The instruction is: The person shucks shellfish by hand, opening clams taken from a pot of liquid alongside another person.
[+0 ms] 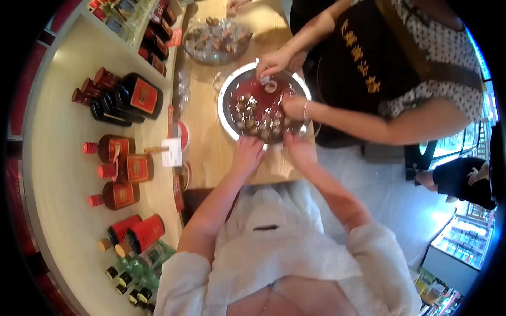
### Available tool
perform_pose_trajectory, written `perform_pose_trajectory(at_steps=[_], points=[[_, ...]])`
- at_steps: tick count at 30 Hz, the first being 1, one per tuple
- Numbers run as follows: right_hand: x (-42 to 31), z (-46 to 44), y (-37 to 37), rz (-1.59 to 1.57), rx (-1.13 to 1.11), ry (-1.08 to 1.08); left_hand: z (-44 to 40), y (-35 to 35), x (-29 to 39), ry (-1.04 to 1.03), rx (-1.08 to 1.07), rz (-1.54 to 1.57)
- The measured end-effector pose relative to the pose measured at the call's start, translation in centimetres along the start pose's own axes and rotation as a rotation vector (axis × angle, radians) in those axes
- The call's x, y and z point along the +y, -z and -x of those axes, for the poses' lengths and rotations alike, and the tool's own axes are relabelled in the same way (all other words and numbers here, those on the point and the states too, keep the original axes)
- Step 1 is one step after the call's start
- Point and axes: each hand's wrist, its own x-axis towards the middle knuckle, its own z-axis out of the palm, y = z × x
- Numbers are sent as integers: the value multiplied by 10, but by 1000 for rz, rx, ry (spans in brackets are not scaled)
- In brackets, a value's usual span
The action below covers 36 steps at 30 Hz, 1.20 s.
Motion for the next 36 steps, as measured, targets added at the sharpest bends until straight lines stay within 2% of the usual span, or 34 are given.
perform_pose_trajectory(at_steps=[2,4,6,8,9,10,12,13,14,16,18,23,26,28,30,34,36], points=[[1,-6,0,3,-83,7,8,-5,1,45,15,-112],[-8,-29,42,-54,237,69,8,-1,1,47,-23,-50],[-5,-15,16,-42,186,47,9,1,1,41,-47,-1],[9,-10,-24,42,-68,28,5,-2,-4,6,-24,-18],[3,-17,-12,-89,-210,-90,3,2,-4,13,-23,-22],[-1,-9,-14,-99,-240,-98,9,7,5,63,-59,13],[4,-27,-17,-1076,-111,-287,-5,12,14,88,-57,30],[-5,-33,14,-1432,-375,-514,-8,13,21,283,-42,448],[-10,-33,14,-1436,-376,-512,-8,12,26,477,-25,869],[-19,-34,13,-1760,-401,-705,-9,-1,19,501,13,974],[-23,-35,20,-1718,-434,-690,-8,-5,18,524,49,1083],[-20,-48,3,-1578,-460,-575,-21,1,8,753,128,1271],[-13,-69,-13,-1484,-445,-499,-48,20,0,716,121,1192],[-15,-78,-16,-1428,-272,-491,-54,16,-13,658,106,1111],[-14,-81,-16,-1418,-300,-463,-55,12,-20,566,48,934],[-9,-79,-21,-1377,-348,-381,-52,12,-19,609,20,956],[-9,-77,-22,-1360,-350,-353,-50,14,-16,712,12,1158]])
